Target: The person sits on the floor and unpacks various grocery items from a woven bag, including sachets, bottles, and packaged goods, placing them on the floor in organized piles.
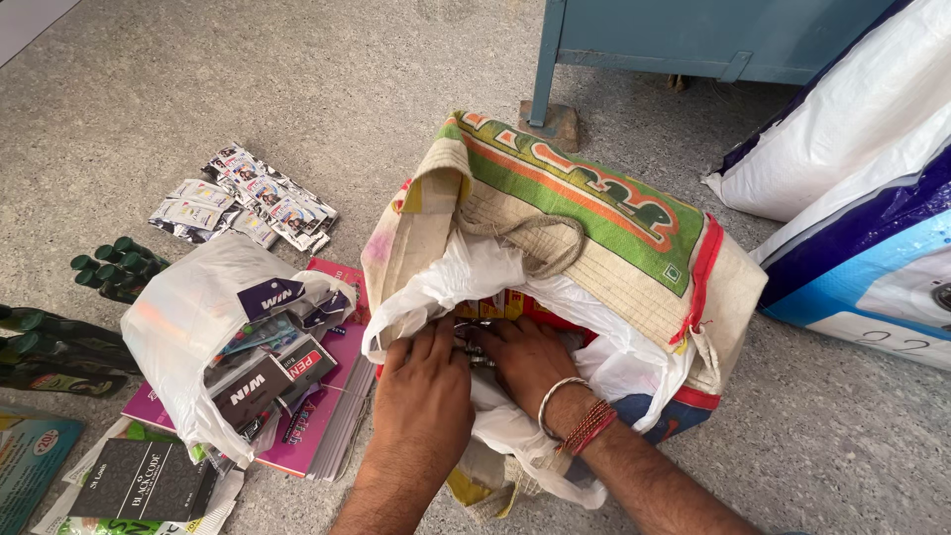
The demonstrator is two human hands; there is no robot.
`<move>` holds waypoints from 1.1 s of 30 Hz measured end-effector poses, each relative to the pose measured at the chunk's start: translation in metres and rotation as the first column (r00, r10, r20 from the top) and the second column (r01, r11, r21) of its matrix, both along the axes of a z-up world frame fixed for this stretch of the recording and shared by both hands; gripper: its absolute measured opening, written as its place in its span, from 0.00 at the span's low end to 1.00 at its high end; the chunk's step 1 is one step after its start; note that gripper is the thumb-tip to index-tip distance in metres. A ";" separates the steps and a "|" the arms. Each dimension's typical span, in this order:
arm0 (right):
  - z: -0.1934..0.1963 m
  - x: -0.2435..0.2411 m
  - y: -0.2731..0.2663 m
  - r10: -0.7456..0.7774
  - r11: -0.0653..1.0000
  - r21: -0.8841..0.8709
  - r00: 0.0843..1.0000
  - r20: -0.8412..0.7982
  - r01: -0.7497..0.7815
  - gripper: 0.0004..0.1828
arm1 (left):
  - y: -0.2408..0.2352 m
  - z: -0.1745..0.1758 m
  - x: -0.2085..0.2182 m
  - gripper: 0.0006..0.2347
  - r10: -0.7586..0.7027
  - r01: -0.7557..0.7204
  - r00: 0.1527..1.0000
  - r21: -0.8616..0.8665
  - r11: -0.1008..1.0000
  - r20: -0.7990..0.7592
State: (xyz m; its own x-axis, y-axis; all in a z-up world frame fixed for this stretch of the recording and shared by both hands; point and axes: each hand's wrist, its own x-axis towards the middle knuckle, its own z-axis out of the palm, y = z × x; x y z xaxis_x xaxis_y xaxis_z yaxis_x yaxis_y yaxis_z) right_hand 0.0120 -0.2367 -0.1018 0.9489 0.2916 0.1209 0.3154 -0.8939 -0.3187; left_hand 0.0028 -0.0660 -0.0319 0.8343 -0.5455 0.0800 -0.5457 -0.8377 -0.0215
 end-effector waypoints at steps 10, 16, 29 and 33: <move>0.026 0.003 -0.007 -0.036 0.999 0.025 0.991 -0.127 0.040 0.26 | 0.007 0.033 0.004 0.20 0.061 -0.062 0.991 -0.002 0.998 -0.119; 0.075 -0.009 -0.017 -0.059 0.998 -0.034 0.993 -0.099 0.056 0.28 | 0.011 0.045 0.006 0.27 0.099 -0.114 0.977 -0.069 0.991 -0.190; 0.152 -0.019 -0.043 -0.113 0.993 -0.025 0.992 -0.062 0.111 0.17 | 0.017 0.051 0.005 0.23 0.062 -0.083 0.988 -0.139 0.987 -0.144; 0.171 -0.028 -0.048 -0.107 0.988 0.118 0.994 0.014 0.105 0.16 | 0.014 0.054 0.008 0.21 0.143 -0.171 0.963 -0.109 0.979 -0.229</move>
